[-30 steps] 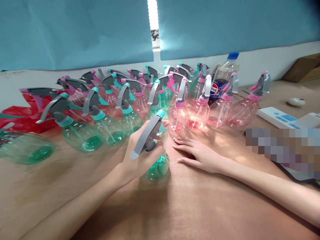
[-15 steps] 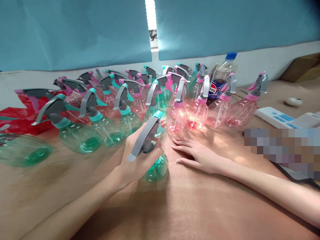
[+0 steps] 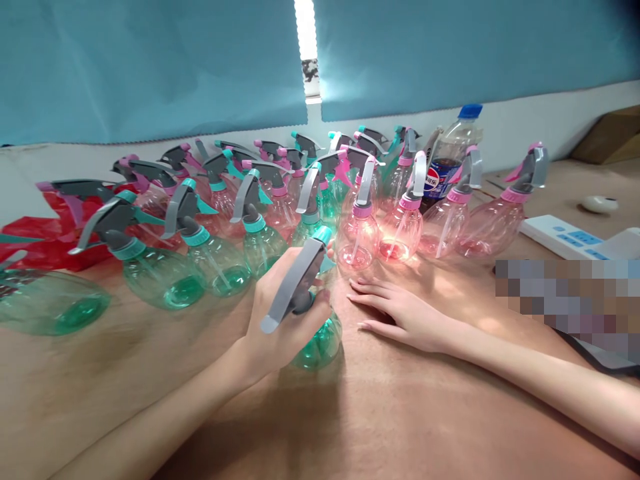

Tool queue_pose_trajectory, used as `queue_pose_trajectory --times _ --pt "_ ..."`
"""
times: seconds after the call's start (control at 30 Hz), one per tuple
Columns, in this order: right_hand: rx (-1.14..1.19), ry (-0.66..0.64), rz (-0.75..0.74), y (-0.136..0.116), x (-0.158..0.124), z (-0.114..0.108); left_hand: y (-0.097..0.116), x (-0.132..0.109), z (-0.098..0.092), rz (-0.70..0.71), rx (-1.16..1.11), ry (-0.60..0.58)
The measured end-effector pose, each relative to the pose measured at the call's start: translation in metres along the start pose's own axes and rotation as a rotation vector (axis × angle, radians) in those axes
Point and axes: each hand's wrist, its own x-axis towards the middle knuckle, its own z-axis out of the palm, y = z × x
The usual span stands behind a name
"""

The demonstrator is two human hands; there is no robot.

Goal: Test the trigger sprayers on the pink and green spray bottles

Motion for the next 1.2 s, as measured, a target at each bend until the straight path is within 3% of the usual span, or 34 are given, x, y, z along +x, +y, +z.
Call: queue_pose_trajectory --times 1.2 --pt "0.000 -0.021 0.003 -0.0015 0.0015 -0.0027 0.0026 -0.0010 0.0004 -0.074 -0.007 0.005"
